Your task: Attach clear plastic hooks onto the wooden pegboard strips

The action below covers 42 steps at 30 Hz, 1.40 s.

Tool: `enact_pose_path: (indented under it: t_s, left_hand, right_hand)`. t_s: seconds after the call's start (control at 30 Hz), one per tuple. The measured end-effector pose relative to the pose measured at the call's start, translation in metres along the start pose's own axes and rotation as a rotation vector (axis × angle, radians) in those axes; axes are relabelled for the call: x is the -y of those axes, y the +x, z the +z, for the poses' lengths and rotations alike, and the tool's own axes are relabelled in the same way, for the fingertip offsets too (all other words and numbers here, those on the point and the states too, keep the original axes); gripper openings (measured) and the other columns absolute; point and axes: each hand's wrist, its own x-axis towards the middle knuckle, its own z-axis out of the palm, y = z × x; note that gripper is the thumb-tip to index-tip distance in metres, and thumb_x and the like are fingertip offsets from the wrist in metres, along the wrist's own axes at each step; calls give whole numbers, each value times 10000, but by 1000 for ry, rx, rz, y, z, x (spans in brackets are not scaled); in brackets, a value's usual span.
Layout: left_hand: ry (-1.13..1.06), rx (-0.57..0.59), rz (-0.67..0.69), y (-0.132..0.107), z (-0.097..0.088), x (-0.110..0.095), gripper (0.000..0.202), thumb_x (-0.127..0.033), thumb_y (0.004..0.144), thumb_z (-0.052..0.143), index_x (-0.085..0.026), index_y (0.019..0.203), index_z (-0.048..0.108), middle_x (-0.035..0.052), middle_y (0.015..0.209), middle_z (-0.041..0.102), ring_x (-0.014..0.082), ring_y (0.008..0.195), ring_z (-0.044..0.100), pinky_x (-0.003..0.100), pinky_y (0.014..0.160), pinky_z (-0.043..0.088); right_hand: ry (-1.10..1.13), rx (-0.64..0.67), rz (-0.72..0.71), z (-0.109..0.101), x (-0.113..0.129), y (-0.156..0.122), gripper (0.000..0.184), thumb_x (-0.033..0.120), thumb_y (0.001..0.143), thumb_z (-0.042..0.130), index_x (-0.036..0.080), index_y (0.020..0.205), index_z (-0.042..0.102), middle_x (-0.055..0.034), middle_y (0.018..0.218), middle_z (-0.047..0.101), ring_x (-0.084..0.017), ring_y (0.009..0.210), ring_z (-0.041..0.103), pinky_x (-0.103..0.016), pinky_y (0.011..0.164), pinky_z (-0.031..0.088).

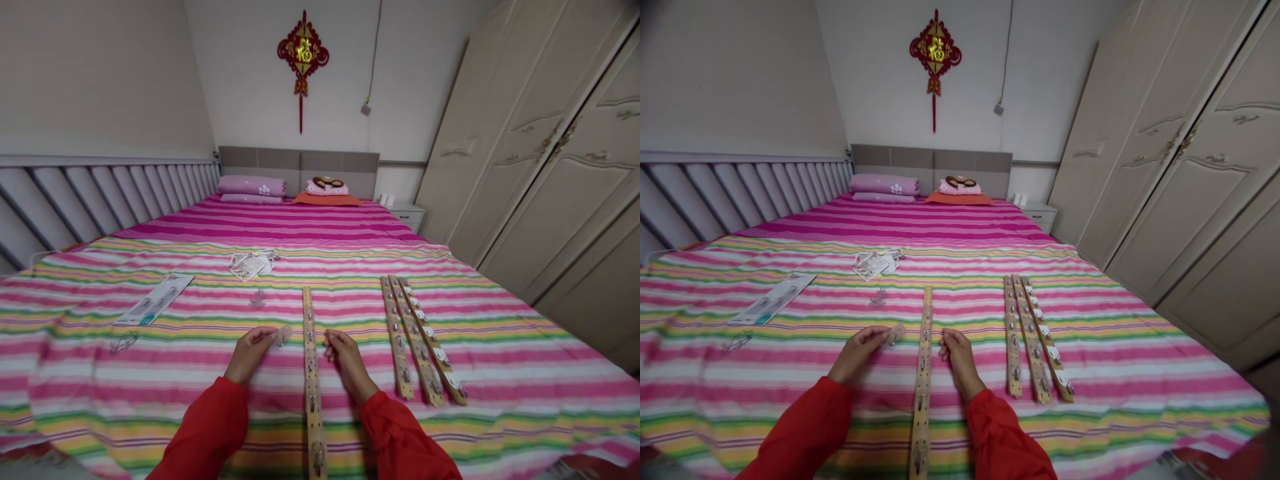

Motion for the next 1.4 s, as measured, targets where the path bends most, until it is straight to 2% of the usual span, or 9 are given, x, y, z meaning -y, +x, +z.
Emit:
enact_pose_path:
  t_s: [0.17, 0.43, 0.53, 0.63, 0.73, 0.8, 1.07, 1.2, 1.4]
  left_hand:
    - [-282, 35, -220, -9, 11, -15, 339, -270, 498, 843, -154, 763, 667, -29, 641, 650, 28, 492, 521, 128, 476, 395]
    - [-421, 43, -334, -17, 40, -5, 278, -160, 556, 808, -161, 775, 636, -44, 604, 609, 34, 527, 552, 117, 509, 440]
    - [-253, -20, -185, -19, 46, 0, 274, -254, 569, 790, -160, 780, 645, -33, 616, 616, 64, 554, 558, 151, 516, 440]
    - [46, -45, 130, -19, 47, 0, 222, -340, 622, 729, -171, 747, 659, 9, 672, 655, 130, 641, 598, 225, 598, 480]
    - [342, -10, 394, -20, 45, -8, 148, -322, 681, 660, -204, 766, 691, 38, 759, 680, 174, 720, 616, 272, 668, 485]
    - [463, 47, 470, -21, 44, -14, 133, -279, 698, 633, -223, 792, 710, 40, 768, 681, 176, 713, 610, 272, 666, 472]
    - [560, 237, 440, -20, 36, -38, 314, -211, 698, 613, -237, 992, 716, 12, 720, 695, 160, 669, 602, 248, 673, 440]
    - [533, 214, 402, -17, 36, -48, 334, -219, 640, 638, -225, 962, 726, 7, 680, 688, 163, 655, 595, 251, 664, 436]
    - [544, 282, 418, -11, 40, -50, 347, -218, 651, 642, -228, 988, 723, 4, 663, 681, 153, 623, 595, 240, 627, 448]
  right_hand:
    - [-52, 100, 34, 15, 8, -10, 323, 402, 614, 763, 143, 784, 669, 16, 599, 614, -63, 384, 459, -184, 352, 295]
    - [-109, 234, -67, 37, 19, -22, 357, 355, 588, 795, 176, 864, 657, 48, 588, 566, -72, 431, 439, -204, 418, 327]
    - [-179, 159, -177, 40, 22, -26, 312, 340, 643, 751, 187, 893, 645, 40, 634, 551, -87, 493, 446, -216, 465, 367]
    - [-304, 105, -283, 41, 24, -31, 307, 325, 690, 707, 202, 963, 636, 12, 746, 552, -103, 558, 459, -226, 502, 405]
    - [-469, 123, -394, 42, 24, -33, 543, 230, 610, 754, 240, 1132, 605, -26, 935, 540, -126, 648, 489, -239, 532, 441]
    - [-556, 174, -441, 41, 24, -32, 713, 161, 579, 746, 278, 1252, 545, -38, 1014, 511, -144, 712, 507, -245, 549, 458]
    - [-606, 330, -508, 38, 26, -30, 743, 11, 642, 507, 304, 1325, 493, -55, 1088, 536, -186, 896, 543, -307, 755, 495]
    - [-602, 360, -530, 41, 35, -38, 683, 70, 648, 608, 305, 1286, 538, -59, 1158, 536, -212, 975, 544, -321, 802, 489]
    - [-503, 215, -438, 42, 34, -36, 178, 284, 761, 647, 234, 914, 722, -35, 821, 622, -166, 707, 562, -275, 624, 460]
